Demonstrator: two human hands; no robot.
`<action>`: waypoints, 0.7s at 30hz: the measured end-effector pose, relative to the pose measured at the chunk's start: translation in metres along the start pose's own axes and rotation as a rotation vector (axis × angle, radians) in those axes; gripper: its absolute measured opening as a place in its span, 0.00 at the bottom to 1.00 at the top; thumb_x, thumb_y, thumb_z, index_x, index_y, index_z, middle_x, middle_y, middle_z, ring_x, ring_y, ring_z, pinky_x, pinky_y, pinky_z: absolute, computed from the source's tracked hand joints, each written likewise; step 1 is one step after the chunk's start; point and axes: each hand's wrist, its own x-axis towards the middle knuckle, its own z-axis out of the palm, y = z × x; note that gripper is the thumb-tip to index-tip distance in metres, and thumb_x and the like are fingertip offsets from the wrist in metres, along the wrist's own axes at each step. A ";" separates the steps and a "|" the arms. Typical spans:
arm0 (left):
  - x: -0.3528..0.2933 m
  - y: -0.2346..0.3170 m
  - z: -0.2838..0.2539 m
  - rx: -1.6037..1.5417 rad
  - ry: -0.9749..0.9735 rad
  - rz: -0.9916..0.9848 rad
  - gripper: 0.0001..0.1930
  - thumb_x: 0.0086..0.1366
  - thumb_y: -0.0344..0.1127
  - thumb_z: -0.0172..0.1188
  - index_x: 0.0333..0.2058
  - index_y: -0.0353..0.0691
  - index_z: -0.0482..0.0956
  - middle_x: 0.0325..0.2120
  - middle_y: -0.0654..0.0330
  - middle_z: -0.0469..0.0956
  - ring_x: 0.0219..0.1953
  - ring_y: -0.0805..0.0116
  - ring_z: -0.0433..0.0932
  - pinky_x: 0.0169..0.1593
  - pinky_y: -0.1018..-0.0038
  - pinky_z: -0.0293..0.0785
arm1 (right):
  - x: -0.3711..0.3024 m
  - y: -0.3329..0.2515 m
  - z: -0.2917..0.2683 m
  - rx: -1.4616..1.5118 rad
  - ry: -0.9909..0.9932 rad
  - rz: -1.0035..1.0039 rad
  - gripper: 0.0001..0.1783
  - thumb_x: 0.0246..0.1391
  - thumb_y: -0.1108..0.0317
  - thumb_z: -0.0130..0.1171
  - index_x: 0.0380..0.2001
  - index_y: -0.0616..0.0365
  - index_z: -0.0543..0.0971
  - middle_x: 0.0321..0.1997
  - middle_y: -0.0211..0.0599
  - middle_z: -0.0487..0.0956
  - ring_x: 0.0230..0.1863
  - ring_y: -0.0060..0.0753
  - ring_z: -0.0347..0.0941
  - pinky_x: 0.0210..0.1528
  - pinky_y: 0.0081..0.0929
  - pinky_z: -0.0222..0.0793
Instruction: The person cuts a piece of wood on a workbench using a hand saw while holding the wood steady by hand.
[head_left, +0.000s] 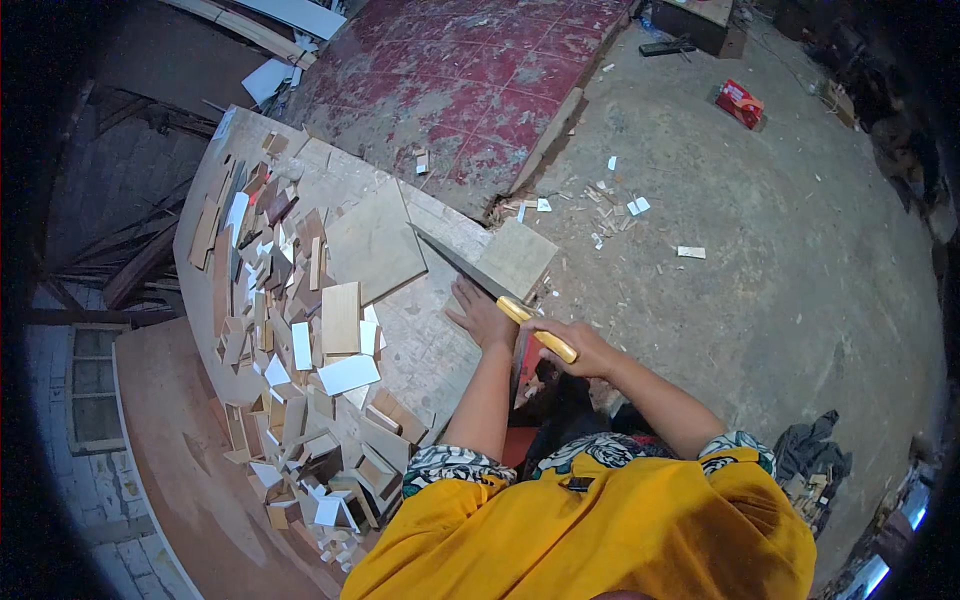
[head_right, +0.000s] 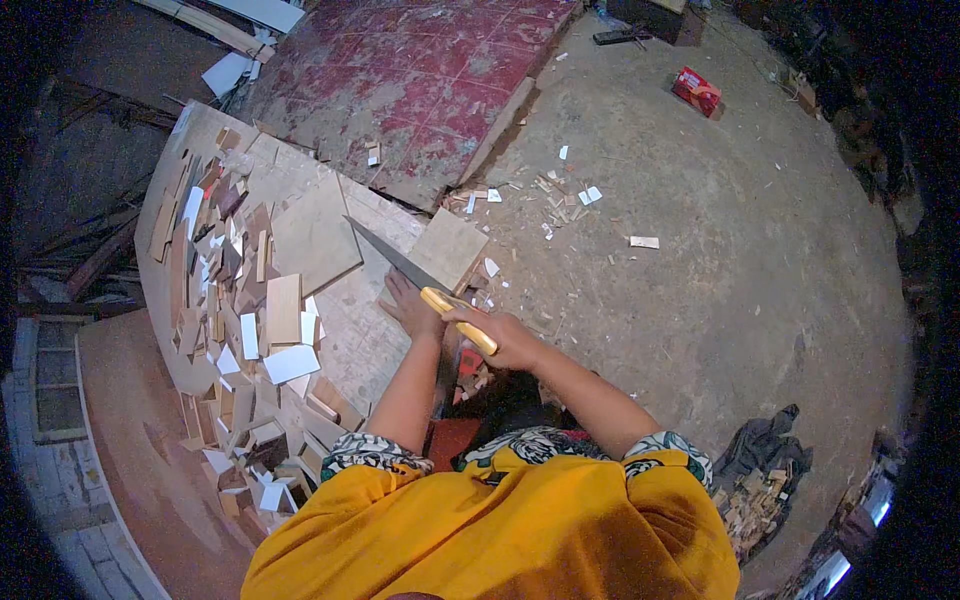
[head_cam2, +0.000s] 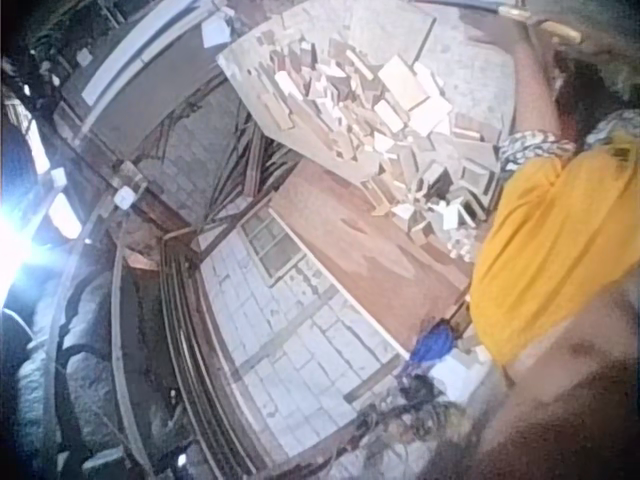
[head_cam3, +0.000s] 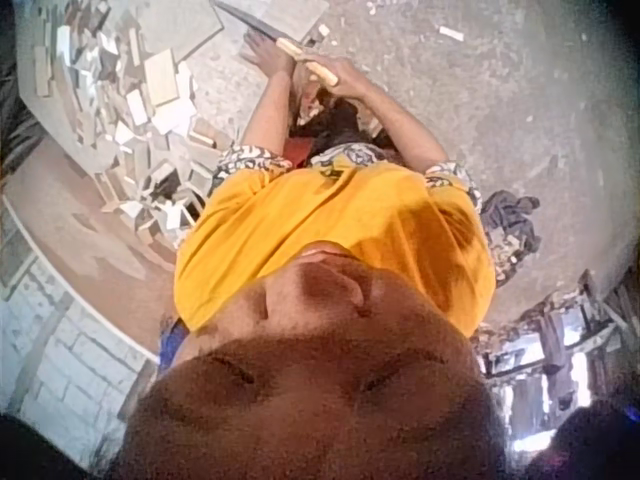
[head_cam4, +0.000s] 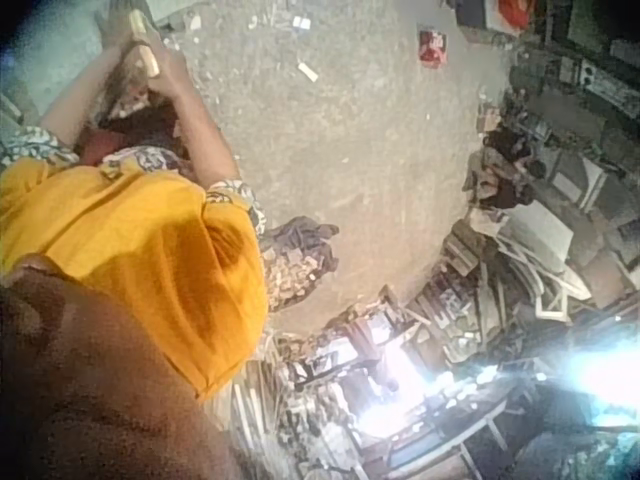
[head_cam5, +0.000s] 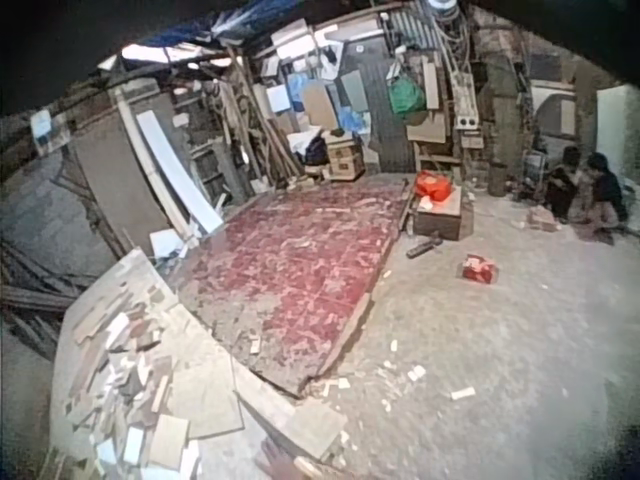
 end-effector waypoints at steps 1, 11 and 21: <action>0.000 0.000 0.001 0.013 0.044 0.017 0.38 0.64 0.47 0.53 0.69 0.36 0.53 0.71 0.53 0.48 0.74 0.55 0.42 0.70 0.40 0.36 | 0.000 -0.002 -0.001 0.003 -0.006 0.009 0.34 0.50 0.66 0.62 0.61 0.34 0.66 0.43 0.50 0.80 0.35 0.59 0.78 0.36 0.47 0.73; 0.002 0.001 0.002 0.128 -0.030 -0.008 0.39 0.65 0.46 0.49 0.70 0.36 0.50 0.73 0.55 0.46 0.75 0.55 0.41 0.69 0.39 0.34 | -0.006 -0.009 0.000 0.021 0.040 0.072 0.29 0.53 0.67 0.61 0.60 0.36 0.69 0.44 0.48 0.81 0.39 0.57 0.78 0.38 0.44 0.74; 0.005 0.005 -0.003 0.068 -0.063 -0.031 0.39 0.65 0.46 0.49 0.70 0.35 0.48 0.73 0.54 0.45 0.75 0.55 0.40 0.70 0.39 0.31 | -0.066 -0.029 -0.011 -0.007 -0.095 0.414 0.28 0.53 0.69 0.61 0.57 0.34 0.71 0.44 0.47 0.81 0.40 0.58 0.79 0.39 0.43 0.76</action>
